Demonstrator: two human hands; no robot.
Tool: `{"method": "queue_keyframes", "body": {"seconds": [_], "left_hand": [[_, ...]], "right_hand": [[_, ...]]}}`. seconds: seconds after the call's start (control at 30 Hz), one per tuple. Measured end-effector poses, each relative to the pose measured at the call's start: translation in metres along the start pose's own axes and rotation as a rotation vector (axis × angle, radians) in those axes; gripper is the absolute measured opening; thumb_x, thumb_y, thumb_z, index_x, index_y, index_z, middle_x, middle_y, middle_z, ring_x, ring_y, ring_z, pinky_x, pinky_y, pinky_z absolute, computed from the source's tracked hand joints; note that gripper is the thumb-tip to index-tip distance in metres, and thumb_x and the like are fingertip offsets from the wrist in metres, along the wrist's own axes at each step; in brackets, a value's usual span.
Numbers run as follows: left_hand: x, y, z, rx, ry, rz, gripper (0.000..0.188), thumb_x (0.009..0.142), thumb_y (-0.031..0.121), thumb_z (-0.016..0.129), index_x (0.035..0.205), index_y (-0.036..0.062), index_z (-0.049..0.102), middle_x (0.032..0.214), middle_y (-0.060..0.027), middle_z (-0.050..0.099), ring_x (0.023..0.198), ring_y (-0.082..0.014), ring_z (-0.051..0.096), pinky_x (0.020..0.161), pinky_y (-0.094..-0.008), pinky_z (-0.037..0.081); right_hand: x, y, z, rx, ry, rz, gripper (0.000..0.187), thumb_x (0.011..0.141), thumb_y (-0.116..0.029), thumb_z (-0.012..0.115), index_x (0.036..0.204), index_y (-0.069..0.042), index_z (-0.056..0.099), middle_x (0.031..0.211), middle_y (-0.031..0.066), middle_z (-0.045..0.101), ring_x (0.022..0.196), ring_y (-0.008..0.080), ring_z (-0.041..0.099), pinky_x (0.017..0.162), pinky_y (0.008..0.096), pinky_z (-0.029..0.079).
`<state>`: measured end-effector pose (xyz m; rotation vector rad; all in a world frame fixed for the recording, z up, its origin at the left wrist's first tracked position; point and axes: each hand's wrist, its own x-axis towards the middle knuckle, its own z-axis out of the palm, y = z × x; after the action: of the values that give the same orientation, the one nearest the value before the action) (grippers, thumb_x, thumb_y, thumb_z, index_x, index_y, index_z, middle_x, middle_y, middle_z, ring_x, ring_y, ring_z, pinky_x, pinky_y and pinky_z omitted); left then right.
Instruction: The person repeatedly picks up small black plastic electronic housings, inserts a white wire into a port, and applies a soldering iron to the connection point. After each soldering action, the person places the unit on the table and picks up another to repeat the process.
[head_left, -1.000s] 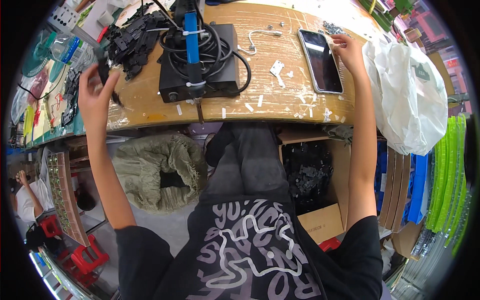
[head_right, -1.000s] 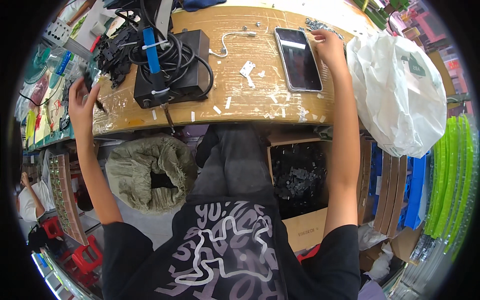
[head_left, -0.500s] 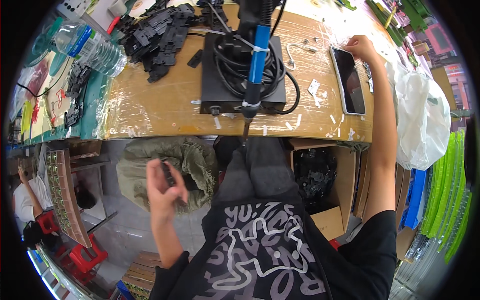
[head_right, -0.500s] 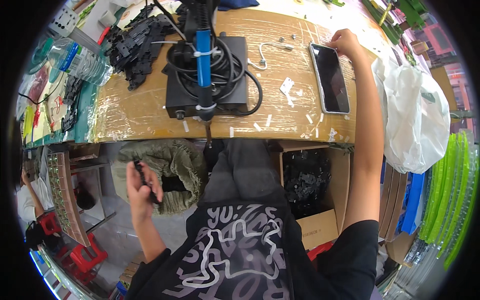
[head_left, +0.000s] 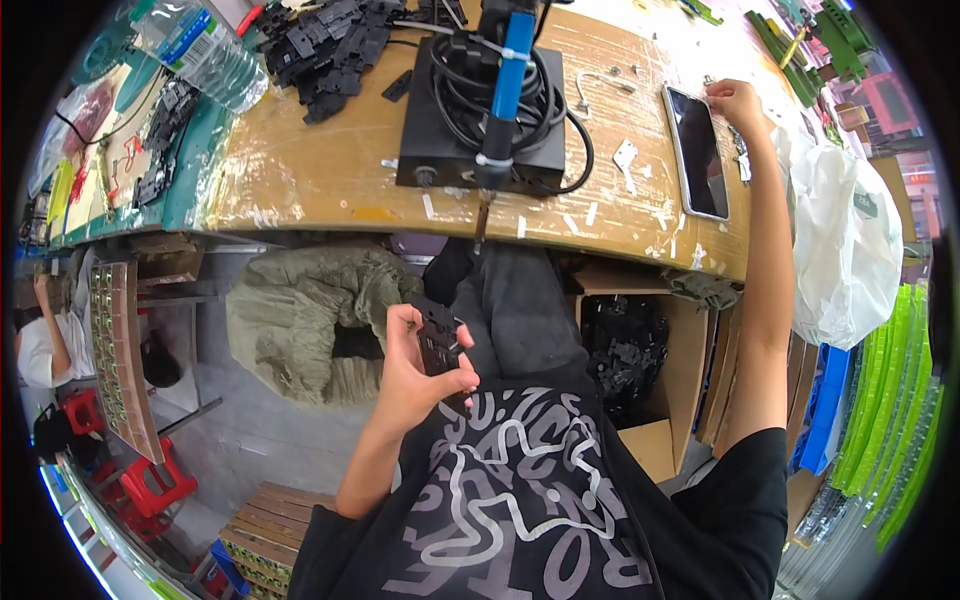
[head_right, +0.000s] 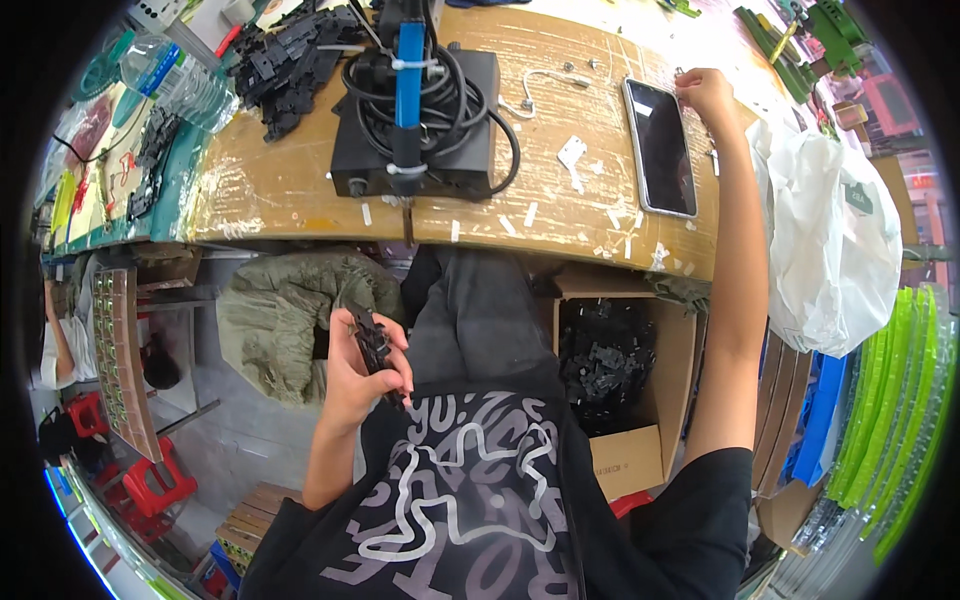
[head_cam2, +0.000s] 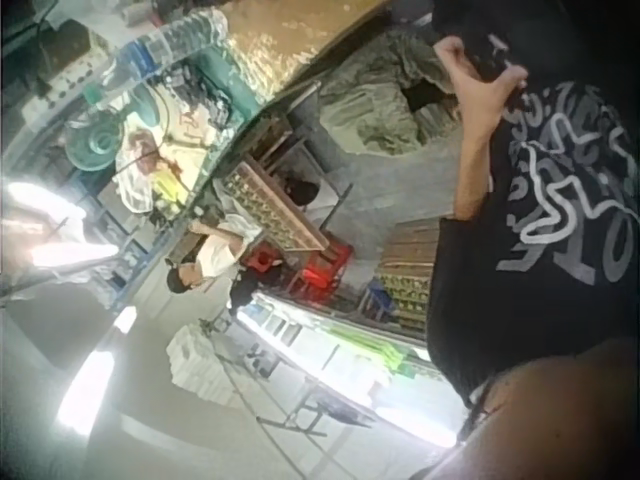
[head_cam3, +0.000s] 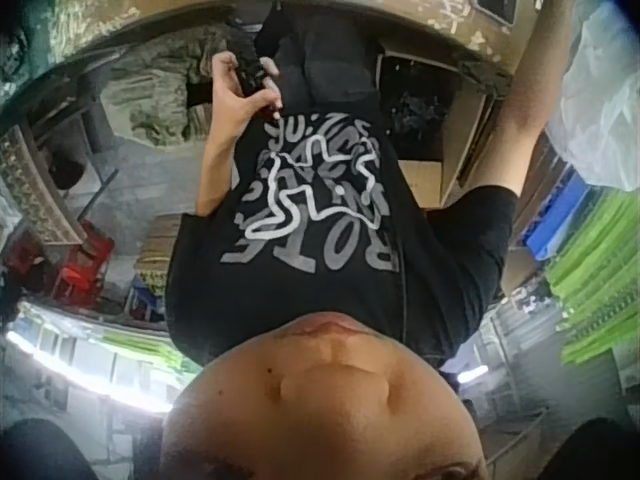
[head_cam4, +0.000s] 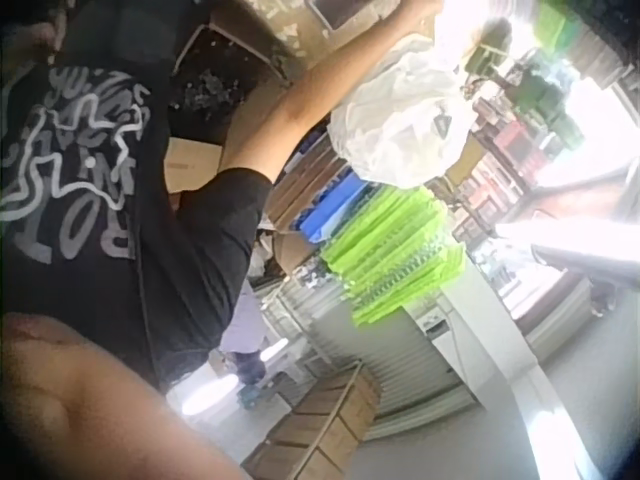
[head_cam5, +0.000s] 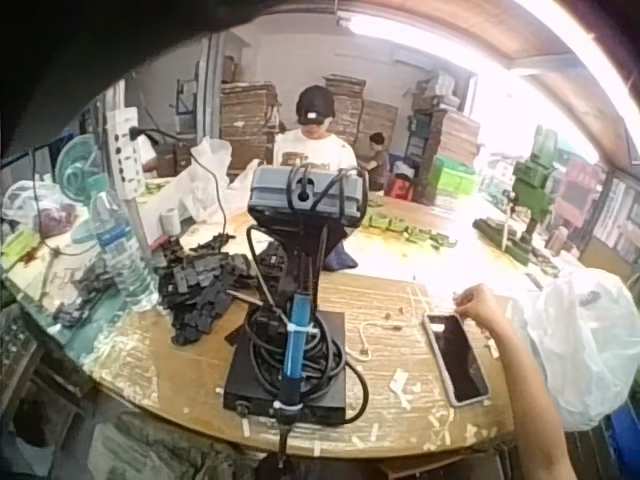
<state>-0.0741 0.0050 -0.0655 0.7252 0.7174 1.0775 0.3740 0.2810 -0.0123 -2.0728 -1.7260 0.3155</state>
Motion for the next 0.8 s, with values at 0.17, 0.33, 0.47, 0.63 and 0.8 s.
{"method": "queue_keyframes", "body": {"seconds": [0.17,0.33,0.47,0.63,0.8], "left_hand": [[-0.006,-0.007,0.031,-0.067,-0.022,-0.095,0.051,0.071,-0.008,0.061,0.097,0.0095,0.02,0.083,-0.017,0.051,0.059,-0.0188,0.057,0.049,-0.029,0.051],[-0.004,-0.009,0.056,0.048,-0.01,-0.128,0.044,0.076,-0.003,0.054,0.103,0.008,0.021,0.083,-0.0194,0.055,0.057,-0.0204,0.058,0.047,-0.0289,0.05],[0.0,-0.01,0.066,0.224,0.027,-0.108,0.041,0.075,-0.001,0.057,0.1,0.0067,0.026,0.077,-0.0147,0.058,0.057,-0.0154,0.057,0.045,-0.0242,0.048],[0.005,-0.008,0.074,0.271,0.044,-0.136,0.026,0.074,0.0,0.061,0.091,0.0004,0.041,0.081,-0.0082,0.057,0.071,-0.009,0.056,0.059,-0.0202,0.045],[0.009,-0.017,0.069,0.236,0.069,0.01,0.022,0.076,0.003,0.058,0.091,0.0012,0.042,0.082,-0.0135,0.058,0.073,-0.0216,0.06,0.069,-0.0329,0.05]], "right_hand": [[-0.022,0.008,-0.01,0.151,0.235,-0.088,0.022,0.064,-0.007,0.064,0.086,-0.005,0.064,0.076,0.0069,0.062,0.065,0.0125,0.058,0.058,0.0227,0.047],[-0.112,-0.051,-0.013,0.734,0.27,-0.158,0.016,0.073,-0.003,0.059,0.087,0.005,0.06,0.08,0.0098,0.061,0.073,0.0151,0.06,0.068,0.0224,0.047],[-0.198,-0.103,0.011,0.926,0.127,-0.087,0.016,0.074,-0.003,0.06,0.087,0.005,0.059,0.083,0.0103,0.061,0.076,0.0155,0.06,0.073,0.0236,0.045],[-0.273,-0.137,0.035,1.263,-0.187,-0.229,0.011,0.071,0.01,0.057,0.081,0.006,0.058,0.081,0.0119,0.058,0.076,0.0169,0.058,0.071,0.0258,0.047],[-0.302,-0.146,0.055,1.451,-0.185,-0.187,0.016,0.07,0.014,0.056,0.083,0.006,0.056,0.087,0.0128,0.054,0.082,0.0167,0.054,0.071,0.0252,0.046]]}}
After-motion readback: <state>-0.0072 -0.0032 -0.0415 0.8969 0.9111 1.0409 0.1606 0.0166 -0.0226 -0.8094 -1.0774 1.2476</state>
